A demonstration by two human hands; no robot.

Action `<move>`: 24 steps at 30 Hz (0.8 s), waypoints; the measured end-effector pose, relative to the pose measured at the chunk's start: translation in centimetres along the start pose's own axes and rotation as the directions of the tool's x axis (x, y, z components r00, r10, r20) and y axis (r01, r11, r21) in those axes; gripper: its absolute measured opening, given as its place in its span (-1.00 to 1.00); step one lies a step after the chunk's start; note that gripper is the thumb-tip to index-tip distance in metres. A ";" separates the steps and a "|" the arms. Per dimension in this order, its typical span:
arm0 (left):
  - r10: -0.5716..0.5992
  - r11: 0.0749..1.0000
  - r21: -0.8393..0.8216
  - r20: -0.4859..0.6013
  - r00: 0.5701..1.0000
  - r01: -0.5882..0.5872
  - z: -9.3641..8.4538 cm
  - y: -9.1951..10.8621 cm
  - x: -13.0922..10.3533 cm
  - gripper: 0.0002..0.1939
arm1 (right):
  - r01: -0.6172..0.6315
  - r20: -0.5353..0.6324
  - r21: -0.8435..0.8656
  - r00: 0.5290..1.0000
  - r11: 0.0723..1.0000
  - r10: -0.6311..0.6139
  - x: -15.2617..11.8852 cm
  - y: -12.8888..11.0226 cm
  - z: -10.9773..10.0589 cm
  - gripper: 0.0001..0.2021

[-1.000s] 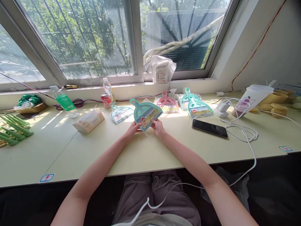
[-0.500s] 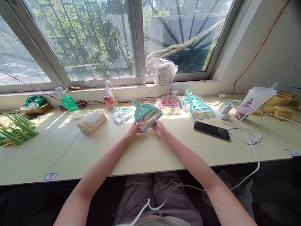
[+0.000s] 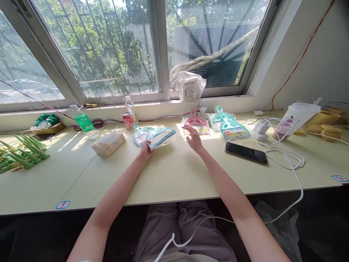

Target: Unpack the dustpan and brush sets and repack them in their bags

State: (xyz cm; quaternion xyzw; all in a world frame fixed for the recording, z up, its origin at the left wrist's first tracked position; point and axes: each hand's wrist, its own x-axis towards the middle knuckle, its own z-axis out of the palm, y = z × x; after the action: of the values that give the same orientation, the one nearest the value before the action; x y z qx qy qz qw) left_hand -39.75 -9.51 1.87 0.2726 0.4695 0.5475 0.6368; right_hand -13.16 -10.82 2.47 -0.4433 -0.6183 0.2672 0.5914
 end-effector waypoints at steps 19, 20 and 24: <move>-0.101 0.959 0.278 0.500 0.860 -0.049 -0.9 0.4 -1.3 -0.45 | 0.038 0.216 -0.001 0.976 0.999 -0.037 -0.9 1.8 1.8 -0.87; -0.112 0.959 0.282 0.507 0.854 -0.041 -1.0 0.3 -1.2 -0.45 | 0.039 0.203 -0.030 0.979 0.999 -0.032 -0.9 1.9 1.8 -0.87; -0.146 0.956 0.292 0.513 0.846 -0.013 -1.4 -0.1 -0.6 -0.53 | 0.023 0.128 -0.094 0.992 0.995 -0.011 -0.8 2.1 1.9 -0.91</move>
State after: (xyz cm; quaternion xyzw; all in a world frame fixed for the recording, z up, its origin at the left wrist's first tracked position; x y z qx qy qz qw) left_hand -40.93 -10.39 1.38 0.4848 0.3590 0.3552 0.7141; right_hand -14.59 -10.12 -0.03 -0.4478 -0.6707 0.2600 0.5310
